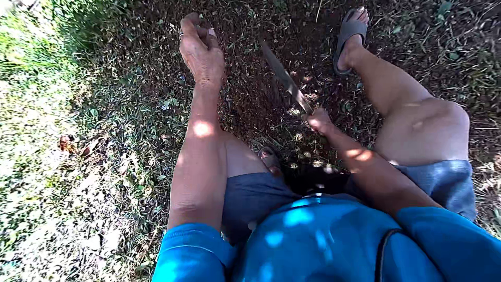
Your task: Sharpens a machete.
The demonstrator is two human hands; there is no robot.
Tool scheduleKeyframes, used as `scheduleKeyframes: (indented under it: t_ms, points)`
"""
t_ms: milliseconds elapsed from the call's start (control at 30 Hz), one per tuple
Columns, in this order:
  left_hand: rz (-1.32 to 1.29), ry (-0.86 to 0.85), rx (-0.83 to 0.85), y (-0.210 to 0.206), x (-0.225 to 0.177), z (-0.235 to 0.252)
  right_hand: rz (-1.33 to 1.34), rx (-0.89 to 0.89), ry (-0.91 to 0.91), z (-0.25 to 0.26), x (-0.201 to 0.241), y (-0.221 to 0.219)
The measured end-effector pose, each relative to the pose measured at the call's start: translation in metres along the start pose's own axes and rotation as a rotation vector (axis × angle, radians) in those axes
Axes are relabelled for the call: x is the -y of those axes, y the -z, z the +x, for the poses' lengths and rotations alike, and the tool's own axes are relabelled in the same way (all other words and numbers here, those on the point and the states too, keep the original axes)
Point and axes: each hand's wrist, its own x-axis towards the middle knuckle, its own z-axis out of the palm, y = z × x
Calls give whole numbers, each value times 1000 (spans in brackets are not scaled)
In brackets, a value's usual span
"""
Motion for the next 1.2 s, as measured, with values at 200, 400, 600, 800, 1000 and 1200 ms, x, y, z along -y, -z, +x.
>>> scheduleKeyframes:
  t_ms: [200,400,600,800,1000,1200]
  points:
    - [-13,-60,-82,4,4,1,871,-176,330,-14,78,16]
    - [-32,-74,-40,-2,-5,-1,-52,162,-196,3,-28,-44]
    - [14,-67,35,-3,-2,-1,-442,346,-194,-21,-41,-50]
    - [2,-61,3,-9,-11,1,-572,314,40,-29,-22,-34]
    - [-7,-61,-167,-1,1,1,-218,55,140,-23,38,-8]
    - [-38,-60,-249,-1,-1,5,373,-169,258,-10,50,-18]
